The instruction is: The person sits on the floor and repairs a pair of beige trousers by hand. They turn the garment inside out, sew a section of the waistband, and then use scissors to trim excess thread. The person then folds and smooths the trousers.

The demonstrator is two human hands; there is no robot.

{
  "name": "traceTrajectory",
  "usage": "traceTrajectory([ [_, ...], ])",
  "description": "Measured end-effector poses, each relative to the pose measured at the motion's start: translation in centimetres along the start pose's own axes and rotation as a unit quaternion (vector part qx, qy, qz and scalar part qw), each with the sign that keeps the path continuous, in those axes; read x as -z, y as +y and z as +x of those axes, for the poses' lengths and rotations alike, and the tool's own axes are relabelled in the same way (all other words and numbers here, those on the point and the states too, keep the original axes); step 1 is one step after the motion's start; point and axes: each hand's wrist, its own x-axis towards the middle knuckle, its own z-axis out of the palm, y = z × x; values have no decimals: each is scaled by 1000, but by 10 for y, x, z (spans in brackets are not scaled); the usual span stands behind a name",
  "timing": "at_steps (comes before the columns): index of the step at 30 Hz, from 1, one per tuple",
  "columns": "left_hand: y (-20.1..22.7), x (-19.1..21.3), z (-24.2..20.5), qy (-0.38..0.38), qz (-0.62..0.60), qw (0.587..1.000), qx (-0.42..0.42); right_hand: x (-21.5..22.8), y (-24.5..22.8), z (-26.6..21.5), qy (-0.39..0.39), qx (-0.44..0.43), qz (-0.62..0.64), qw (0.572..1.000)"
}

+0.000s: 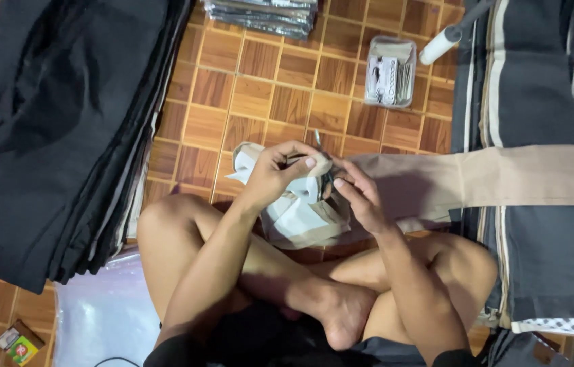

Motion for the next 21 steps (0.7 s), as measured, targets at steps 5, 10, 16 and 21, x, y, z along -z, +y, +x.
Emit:
traceTrajectory([
  [5,-18,-8,-3,-7,-4,1000,-20,-7,-18,11,68,66,-81,992],
  [10,-28,-1,-5,27,4,999,-27,3,9,7,116,67,-23,991],
  [16,-26,9,-10,-3,-28,1000,9,-5,3,3,35,17,24,999],
  [21,-23,7,-8,0,-28,1000,8,1,2,0,64,-41,-204,976],
])
